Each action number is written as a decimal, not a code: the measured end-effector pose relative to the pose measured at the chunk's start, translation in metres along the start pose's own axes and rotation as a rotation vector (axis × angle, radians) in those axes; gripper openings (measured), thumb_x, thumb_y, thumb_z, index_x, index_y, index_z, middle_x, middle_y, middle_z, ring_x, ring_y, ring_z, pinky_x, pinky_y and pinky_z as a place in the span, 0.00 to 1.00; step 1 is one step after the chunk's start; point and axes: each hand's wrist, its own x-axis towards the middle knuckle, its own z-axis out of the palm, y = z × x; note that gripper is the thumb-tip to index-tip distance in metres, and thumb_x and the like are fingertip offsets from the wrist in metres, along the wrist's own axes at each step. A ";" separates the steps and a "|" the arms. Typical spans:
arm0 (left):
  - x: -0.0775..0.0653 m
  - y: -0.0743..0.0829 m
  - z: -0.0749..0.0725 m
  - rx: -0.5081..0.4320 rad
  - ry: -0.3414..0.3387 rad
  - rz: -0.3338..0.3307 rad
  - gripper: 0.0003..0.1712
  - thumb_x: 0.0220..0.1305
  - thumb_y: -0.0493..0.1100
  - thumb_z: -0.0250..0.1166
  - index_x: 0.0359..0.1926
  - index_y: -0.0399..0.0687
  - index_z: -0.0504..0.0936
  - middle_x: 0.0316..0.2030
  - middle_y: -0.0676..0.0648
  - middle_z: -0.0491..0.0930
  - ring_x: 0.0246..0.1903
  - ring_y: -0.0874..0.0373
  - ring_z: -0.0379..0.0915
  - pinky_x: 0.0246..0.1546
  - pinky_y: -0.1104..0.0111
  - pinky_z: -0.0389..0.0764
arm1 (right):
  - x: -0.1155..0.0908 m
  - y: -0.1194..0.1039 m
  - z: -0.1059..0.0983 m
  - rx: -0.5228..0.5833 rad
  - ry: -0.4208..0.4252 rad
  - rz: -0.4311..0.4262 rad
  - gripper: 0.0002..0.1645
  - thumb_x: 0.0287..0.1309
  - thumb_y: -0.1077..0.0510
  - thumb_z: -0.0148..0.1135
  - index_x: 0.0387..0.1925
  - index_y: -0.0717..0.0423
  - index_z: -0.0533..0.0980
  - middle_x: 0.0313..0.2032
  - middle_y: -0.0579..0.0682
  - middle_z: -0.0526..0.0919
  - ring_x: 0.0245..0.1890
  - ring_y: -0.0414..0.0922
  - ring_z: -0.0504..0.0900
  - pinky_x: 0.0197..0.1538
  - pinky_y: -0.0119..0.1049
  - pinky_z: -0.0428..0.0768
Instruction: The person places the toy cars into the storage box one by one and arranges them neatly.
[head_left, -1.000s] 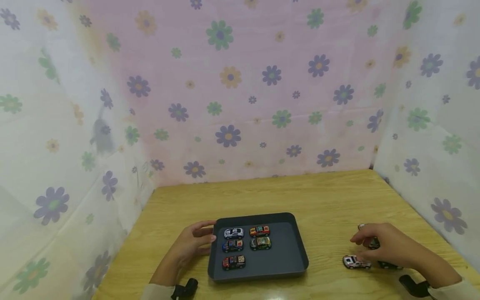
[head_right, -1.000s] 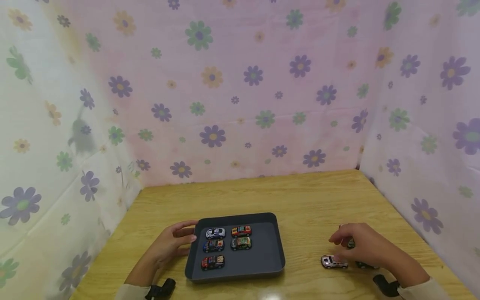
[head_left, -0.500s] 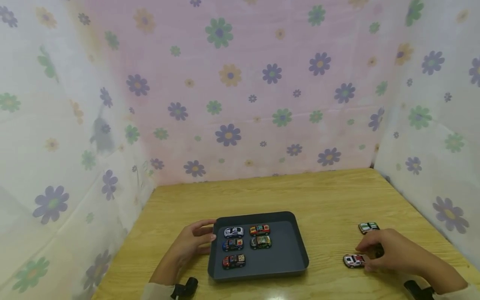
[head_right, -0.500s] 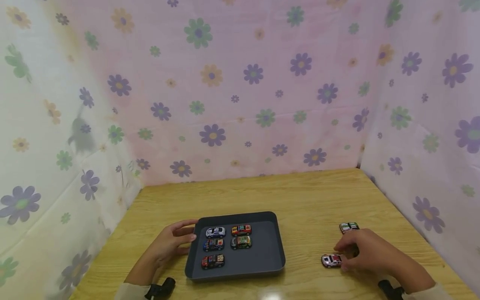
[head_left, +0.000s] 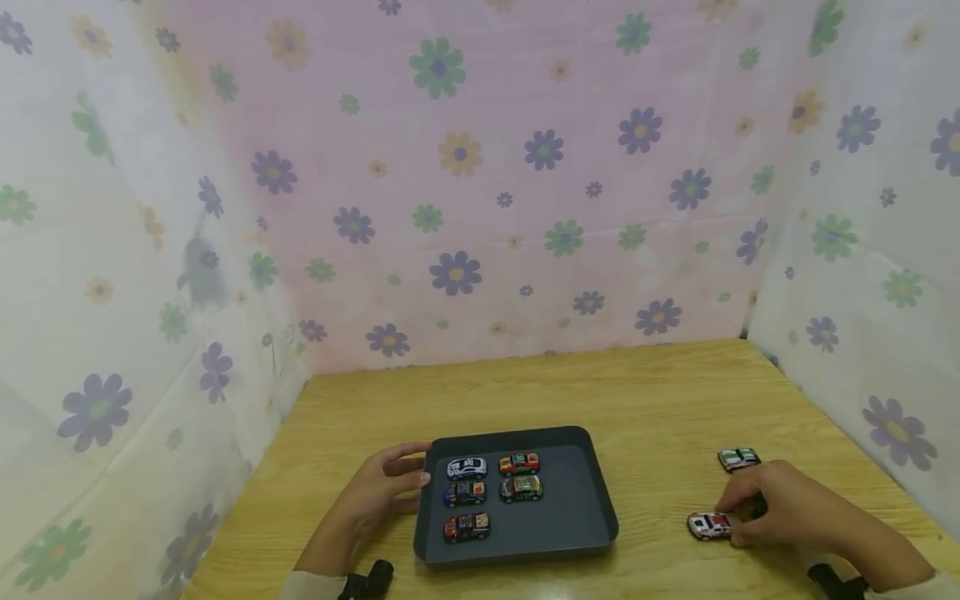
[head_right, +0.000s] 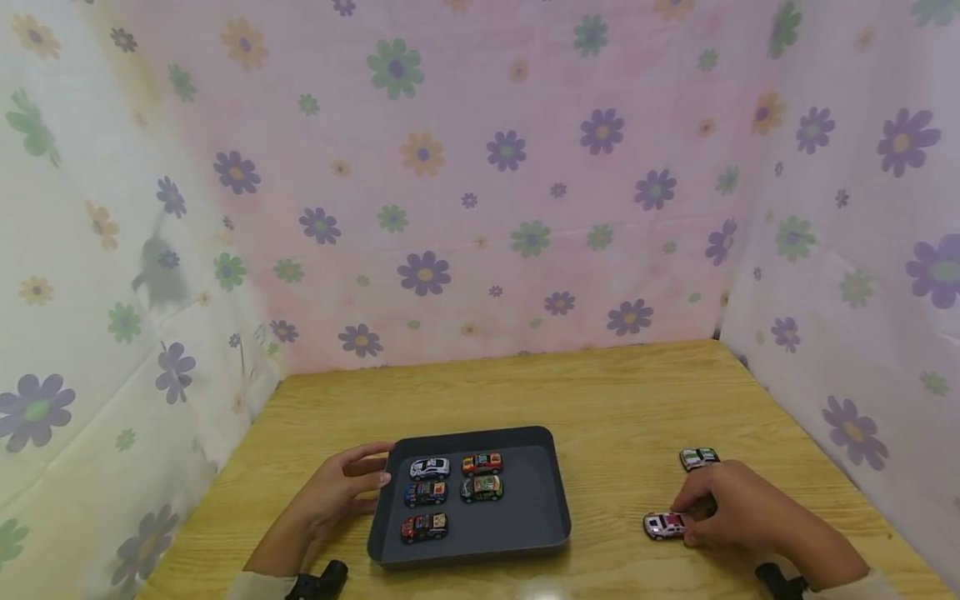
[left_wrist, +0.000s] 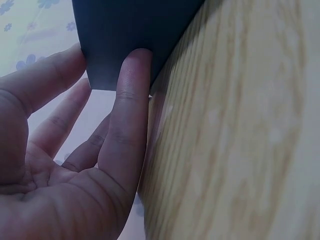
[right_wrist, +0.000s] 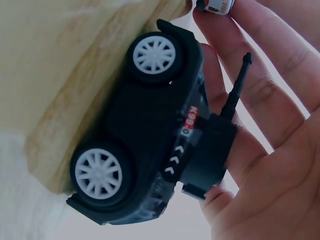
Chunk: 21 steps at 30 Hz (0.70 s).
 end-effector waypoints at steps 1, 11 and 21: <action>0.000 0.000 0.000 -0.002 0.001 -0.001 0.37 0.66 0.38 0.72 0.74 0.45 0.71 0.71 0.26 0.67 0.57 0.44 0.82 0.49 0.49 0.88 | 0.000 0.000 0.000 -0.002 -0.001 0.003 0.11 0.54 0.53 0.80 0.40 0.40 0.88 0.38 0.34 0.87 0.35 0.29 0.81 0.31 0.30 0.80; -0.001 0.001 0.000 0.001 0.007 -0.004 0.37 0.66 0.37 0.72 0.74 0.45 0.70 0.72 0.25 0.65 0.58 0.44 0.81 0.49 0.49 0.88 | 0.004 -0.001 -0.004 -0.061 -0.028 0.064 0.12 0.51 0.47 0.81 0.38 0.39 0.88 0.37 0.32 0.86 0.36 0.29 0.79 0.32 0.30 0.79; -0.001 0.001 0.000 0.015 0.006 -0.001 0.37 0.66 0.38 0.72 0.74 0.45 0.71 0.72 0.26 0.65 0.59 0.43 0.80 0.49 0.49 0.88 | 0.006 -0.007 -0.003 -0.088 -0.037 0.133 0.13 0.48 0.44 0.82 0.35 0.36 0.87 0.37 0.31 0.84 0.37 0.28 0.79 0.35 0.30 0.79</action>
